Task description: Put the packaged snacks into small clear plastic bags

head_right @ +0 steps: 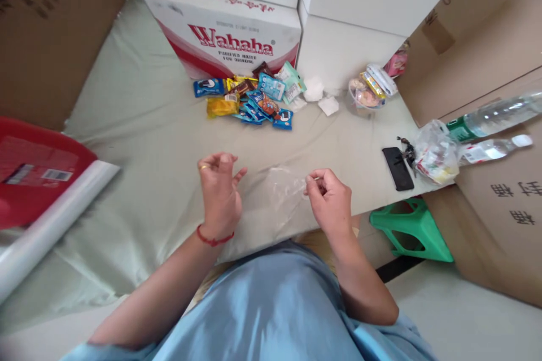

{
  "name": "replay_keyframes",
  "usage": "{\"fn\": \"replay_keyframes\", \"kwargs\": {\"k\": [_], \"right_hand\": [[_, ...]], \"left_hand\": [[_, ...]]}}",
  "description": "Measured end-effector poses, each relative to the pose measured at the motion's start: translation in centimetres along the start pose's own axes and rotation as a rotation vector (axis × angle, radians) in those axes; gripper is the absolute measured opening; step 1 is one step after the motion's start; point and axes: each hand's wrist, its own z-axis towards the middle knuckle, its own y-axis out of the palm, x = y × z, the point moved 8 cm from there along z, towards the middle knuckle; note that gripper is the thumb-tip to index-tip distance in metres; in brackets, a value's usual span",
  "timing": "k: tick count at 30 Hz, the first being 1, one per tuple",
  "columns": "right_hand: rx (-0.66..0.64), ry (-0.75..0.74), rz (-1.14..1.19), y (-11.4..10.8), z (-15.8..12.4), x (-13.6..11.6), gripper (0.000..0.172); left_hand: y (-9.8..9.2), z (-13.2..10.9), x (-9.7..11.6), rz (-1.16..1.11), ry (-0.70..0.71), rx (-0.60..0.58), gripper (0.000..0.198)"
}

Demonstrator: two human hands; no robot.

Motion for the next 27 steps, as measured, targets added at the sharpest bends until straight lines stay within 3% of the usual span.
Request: {"fn": "replay_keyframes", "kwargs": {"k": [2, 4, 6, 7, 8, 10, 12, 13, 16, 19, 23, 27], "right_hand": [[0.022, 0.025, 0.049, -0.2, -0.1, -0.3, 0.021], [0.017, 0.042, 0.098, 0.1, -0.4, -0.5, 0.020], [-0.035, 0.062, 0.178, 1.0, -0.9, -0.7, 0.020], [-0.078, 0.072, 0.223, 1.5, -1.2, -0.9, 0.021], [-0.124, 0.078, 0.258, 1.8, -1.4, -1.0, 0.021], [-0.164, 0.048, 0.264, 1.4, -1.5, -1.6, 0.020], [-0.112, -0.065, 0.164, -0.6, -1.0, -2.6, 0.018], [-0.065, -0.143, 0.091, -1.9, -0.7, -3.2, 0.017], [0.032, -0.337, -0.068, -5.0, -0.2, -4.9, 0.017], [-0.015, -0.327, 0.042, -5.5, 0.0, -4.9, 0.019], [-0.099, -0.138, 0.283, -4.1, 0.8, -4.1, 0.023], [-0.183, -0.047, 0.302, -1.9, 3.7, -3.6, 0.033]], "left_hand": [[-0.6, -3.6, 0.6, 0.103, 0.019, 0.022, 0.055], [0.2, -6.9, 0.1, 0.254, 0.000, -0.070, 0.084], [1.3, -8.9, -0.9, 0.414, 0.000, -0.147, 0.106], [1.8, -9.2, -1.5, 0.469, 0.007, -0.157, 0.107], [2.0, -9.1, -2.0, 0.501, 0.016, -0.152, 0.097], [2.2, -7.9, -2.6, 0.483, 0.027, -0.149, 0.053], [1.8, -6.4, -2.8, 0.373, 0.015, -0.163, 0.016], [1.4, -5.8, -2.6, 0.295, -0.003, -0.171, 0.012], [-0.1, -4.8, -1.3, 0.003, -0.102, -0.182, 0.017], [-1.4, -5.0, 0.8, -0.202, -0.238, -0.215, 0.028], [-3.0, -4.9, 4.4, -0.093, -0.333, -0.323, 0.033], [-4.8, -2.7, 6.3, 0.028, -0.395, -0.384, 0.036]]}}
